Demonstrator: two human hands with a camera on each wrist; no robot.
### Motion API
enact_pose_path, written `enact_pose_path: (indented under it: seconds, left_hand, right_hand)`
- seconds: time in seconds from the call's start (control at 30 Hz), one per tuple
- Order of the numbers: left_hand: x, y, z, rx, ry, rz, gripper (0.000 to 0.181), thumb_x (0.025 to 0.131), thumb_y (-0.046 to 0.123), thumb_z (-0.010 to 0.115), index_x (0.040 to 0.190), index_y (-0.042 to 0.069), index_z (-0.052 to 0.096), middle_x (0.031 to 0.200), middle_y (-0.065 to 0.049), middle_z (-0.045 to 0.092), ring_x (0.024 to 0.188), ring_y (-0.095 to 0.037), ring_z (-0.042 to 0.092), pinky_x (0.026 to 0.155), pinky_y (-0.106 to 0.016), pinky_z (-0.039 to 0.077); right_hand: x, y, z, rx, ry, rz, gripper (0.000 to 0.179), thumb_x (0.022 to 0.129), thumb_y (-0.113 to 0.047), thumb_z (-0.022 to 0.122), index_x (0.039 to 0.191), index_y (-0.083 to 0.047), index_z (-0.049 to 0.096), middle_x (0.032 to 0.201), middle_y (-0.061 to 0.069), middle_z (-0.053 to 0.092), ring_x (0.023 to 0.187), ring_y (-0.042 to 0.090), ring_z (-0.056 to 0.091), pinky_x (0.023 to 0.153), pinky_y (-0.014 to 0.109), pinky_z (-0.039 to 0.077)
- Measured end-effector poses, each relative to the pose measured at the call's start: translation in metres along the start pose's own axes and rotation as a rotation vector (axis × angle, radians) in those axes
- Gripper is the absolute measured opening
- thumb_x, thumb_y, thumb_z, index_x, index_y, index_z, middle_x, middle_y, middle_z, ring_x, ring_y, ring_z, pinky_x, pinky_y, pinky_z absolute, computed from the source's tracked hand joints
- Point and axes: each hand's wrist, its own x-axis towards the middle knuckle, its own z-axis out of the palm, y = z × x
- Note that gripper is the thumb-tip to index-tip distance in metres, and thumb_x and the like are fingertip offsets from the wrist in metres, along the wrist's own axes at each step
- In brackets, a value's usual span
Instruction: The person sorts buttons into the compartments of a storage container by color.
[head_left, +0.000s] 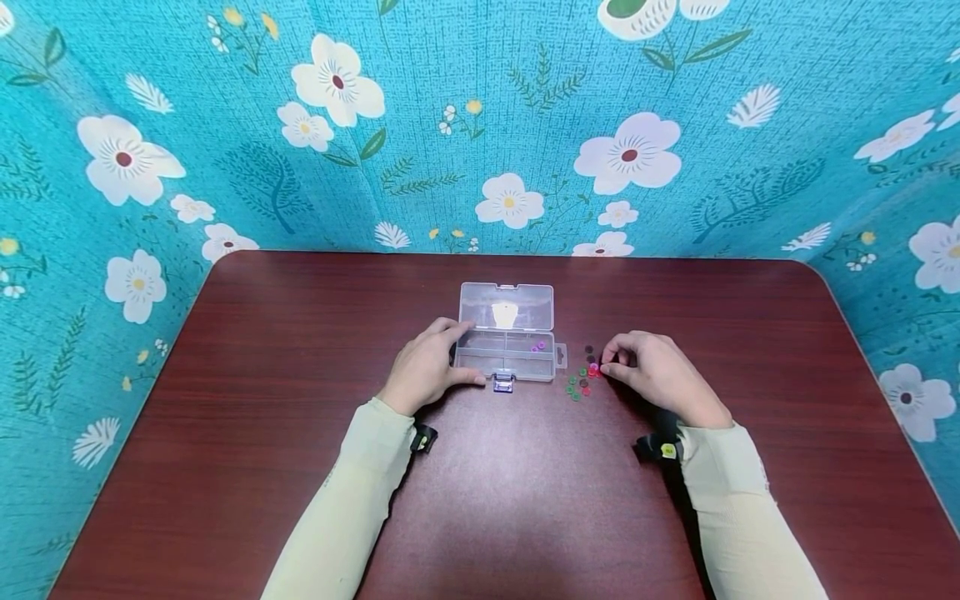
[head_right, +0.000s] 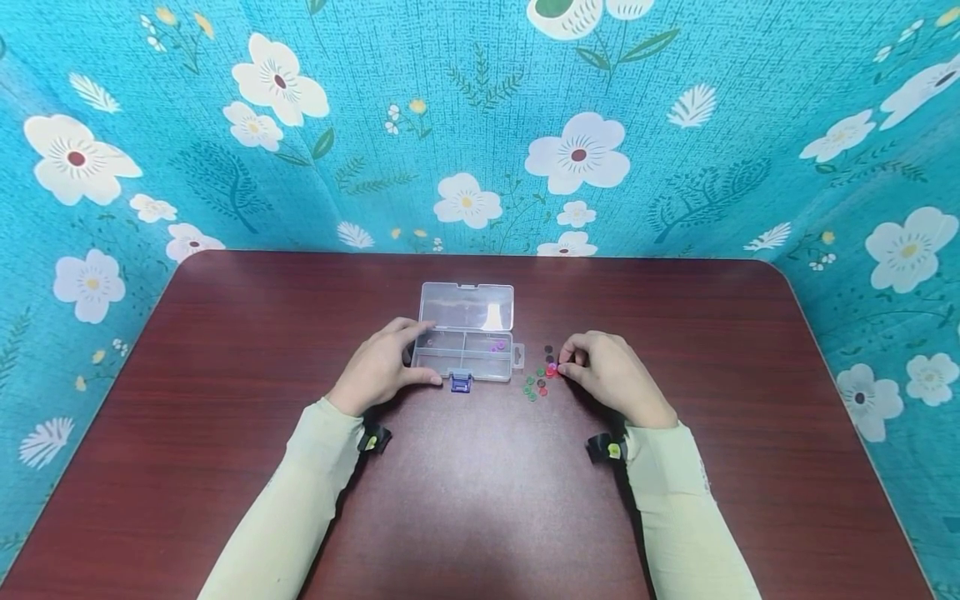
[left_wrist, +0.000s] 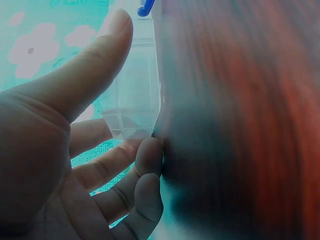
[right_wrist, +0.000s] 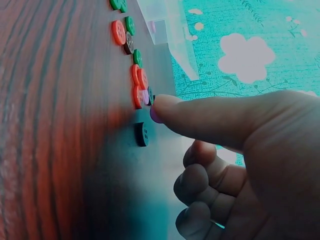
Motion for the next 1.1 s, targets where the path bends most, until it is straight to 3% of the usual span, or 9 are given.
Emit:
enact_pose_path:
  seconds: [0.7,1.1]
  left_hand:
    - [0.001,-0.002,0.002,0.009,0.003,0.011,0.088,0.073,0.049,0.087,0.147,0.014,0.054,0.135,-0.006,0.057,0.109,-0.023,0.062,0.088,-0.046,0.052]
    - [0.000,-0.002,0.001,0.010,0.014,0.021,0.089,0.073,0.049,0.088,0.147,0.013,0.053,0.134,-0.007,0.058,0.101,-0.022,0.062,0.084,-0.045,0.053]
  right_hand:
    - [0.006,-0.007,0.001,0.000,0.021,-0.026,0.010,0.091,-0.014,0.076,0.086,-0.018,0.069,0.072,-0.003,0.053,0.066,0.014,0.049,0.060,0.031,0.040]
    - [0.011,-0.013,0.004,0.008,0.032,-0.052,0.010,0.091,-0.013,0.075,0.087,-0.020,0.069,0.071,-0.004,0.053,0.066,0.013,0.049,0.061,0.030,0.040]
